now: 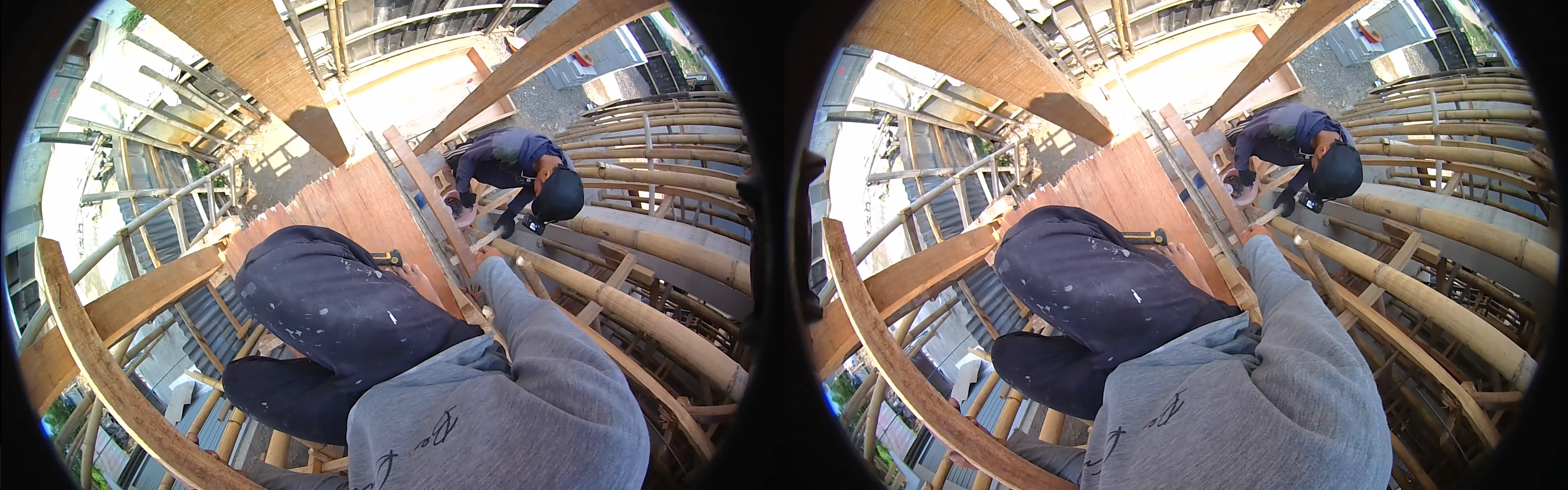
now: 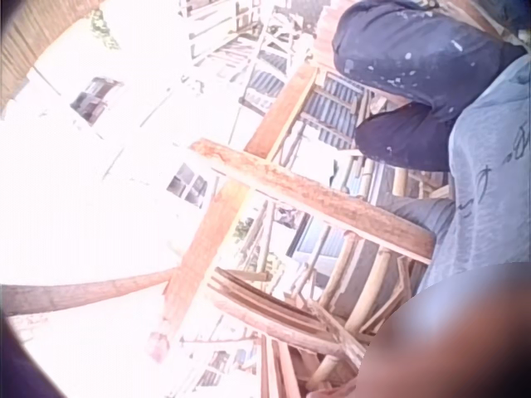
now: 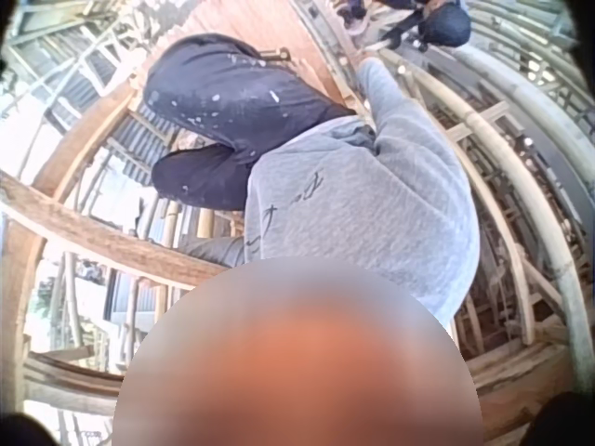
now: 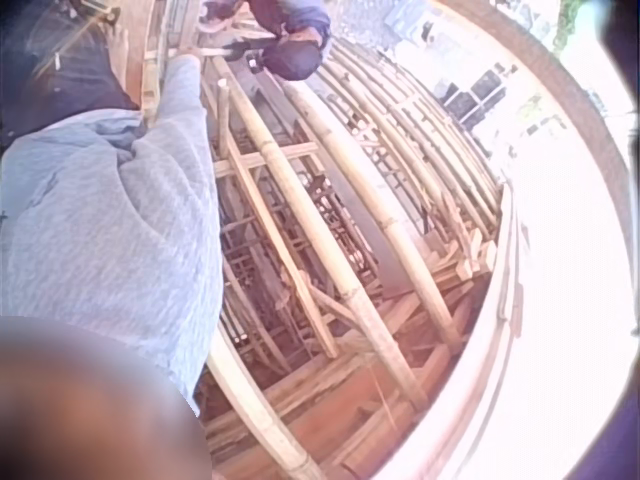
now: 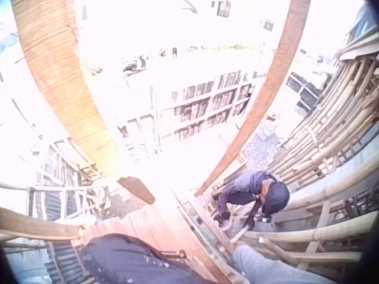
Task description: The person assembles a bamboo scaffolding platform by positioning wooden planks and securing them with nails using a hammer. The person repeatedly lifts, aligns, and fastens planks to the bamboo frame while another worker assists nearby.
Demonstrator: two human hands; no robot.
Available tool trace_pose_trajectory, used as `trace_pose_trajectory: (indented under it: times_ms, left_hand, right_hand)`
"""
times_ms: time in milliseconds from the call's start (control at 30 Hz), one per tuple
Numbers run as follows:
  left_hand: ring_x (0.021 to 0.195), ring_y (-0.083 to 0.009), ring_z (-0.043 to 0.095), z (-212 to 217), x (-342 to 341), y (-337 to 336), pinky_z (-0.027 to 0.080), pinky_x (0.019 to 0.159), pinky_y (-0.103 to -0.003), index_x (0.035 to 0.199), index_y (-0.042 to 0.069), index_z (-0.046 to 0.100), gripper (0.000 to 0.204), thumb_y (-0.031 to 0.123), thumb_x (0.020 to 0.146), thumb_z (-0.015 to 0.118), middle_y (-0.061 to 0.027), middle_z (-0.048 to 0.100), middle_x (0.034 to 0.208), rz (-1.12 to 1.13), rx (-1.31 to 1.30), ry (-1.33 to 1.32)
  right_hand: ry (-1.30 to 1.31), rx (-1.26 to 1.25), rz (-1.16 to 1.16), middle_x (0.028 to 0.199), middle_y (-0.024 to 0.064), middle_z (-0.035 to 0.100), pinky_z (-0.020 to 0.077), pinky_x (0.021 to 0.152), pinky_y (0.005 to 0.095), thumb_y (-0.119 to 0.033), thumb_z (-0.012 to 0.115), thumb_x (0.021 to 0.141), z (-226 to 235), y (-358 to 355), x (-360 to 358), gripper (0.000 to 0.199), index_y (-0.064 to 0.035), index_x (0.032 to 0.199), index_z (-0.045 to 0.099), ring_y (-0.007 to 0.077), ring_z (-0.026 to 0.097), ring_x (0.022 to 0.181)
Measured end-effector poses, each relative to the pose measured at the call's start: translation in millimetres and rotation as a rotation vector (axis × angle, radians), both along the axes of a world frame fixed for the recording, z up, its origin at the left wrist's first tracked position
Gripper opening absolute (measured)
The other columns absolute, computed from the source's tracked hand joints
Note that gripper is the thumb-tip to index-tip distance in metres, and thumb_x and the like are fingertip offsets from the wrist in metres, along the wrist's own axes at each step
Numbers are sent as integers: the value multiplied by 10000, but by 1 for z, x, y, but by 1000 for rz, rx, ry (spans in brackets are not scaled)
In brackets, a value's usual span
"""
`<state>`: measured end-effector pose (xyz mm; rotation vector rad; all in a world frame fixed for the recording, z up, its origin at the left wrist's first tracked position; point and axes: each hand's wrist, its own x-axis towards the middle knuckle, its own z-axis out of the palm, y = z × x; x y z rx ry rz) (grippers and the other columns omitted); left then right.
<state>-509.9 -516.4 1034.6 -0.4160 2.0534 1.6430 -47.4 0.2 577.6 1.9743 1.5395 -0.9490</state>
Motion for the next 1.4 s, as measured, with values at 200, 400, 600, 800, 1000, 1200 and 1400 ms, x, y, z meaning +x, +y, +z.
trace_pose_trajectory:
  times_ms: [200, 400, 600, 800, 1000, 1200, 1400]
  left_hand:
    - [933, -334, 663, 1, 0, 2, 553, 735, -589, 1487, 146, 189, 872, 180, 783, 703, -236, 612, 1170, -13, 21, -1]
    - [951, -338, 661, 2, 0, 4, 549, 751, -603, 1487, 143, 184, 891, 169, 772, 715, -237, 612, 1173, -23, 45, -9]
    - [970, -343, 659, 1, 0, 5, 546, 768, -617, 1488, 140, 179, 909, 159, 761, 726, -238, 612, 1175, -44, 68, -21]
    - [988, -348, 658, 2, -1, 3, 542, 784, -631, 1488, 137, 175, 928, 148, 750, 737, -239, 612, 1178, -67, 90, -31]
    - [1006, -353, 656, 6, -3, -1, 539, 801, -645, 1489, 134, 170, 947, 137, 739, 749, -240, 612, 1181, -104, 136, -35]
    - [1024, -358, 654, 6, -1, -3, 536, 817, -659, 1489, 131, 165, 966, 127, 728, 760, -241, 612, 1184, -142, 193, -46]
    - [1042, -363, 652, 9, 2, -10, 532, 833, -673, 1490, 128, 161, 985, 116, 717, 772, -242, 612, 1187, -180, 261, -65]
  right_hand:
    - [-23, 45, 29, 1188, 136, 670, 471, 1014, 385, -287, 614, 860, -17, 10, 15, 334, -135, 1145, 700, 316, 622, 1133]
    - [-16, 97, 84, 1090, 148, 699, 510, 956, 395, -244, 593, 830, -18, 14, 19, 306, -121, 1080, 718, 335, 662, 1042]
    - [3, 168, 61, 1055, 160, 703, 521, 925, 391, -258, 615, 838, -2, 18, 12, 281, -103, 1048, 721, 339, 673, 1011]
    - [105, 225, 15, 1043, 171, 716, 514, 898, 379, -214, 600, 891, 9, 18, 10, 291, -54, 1111, 705, 295, 689, 974]
    - [206, 402, -97, 1040, 192, 694, 507, 918, 406, -208, 623, 874, 13, 24, -6, 341, -137, 1205, 665, 340, 662, 995]
    - [314, 447, 179, 1135, 155, 583, 521, 862, 424, -210, 724, 825, 73, 47, -71, 705, -243, 1452, 403, 329, 623, 985]
    - [192, 152, 689, 1192, 114, 569, 502, 909, 470, -336, 718, 825, 96, 60, -114, 704, -281, 1444, 385, 381, 619, 1032]
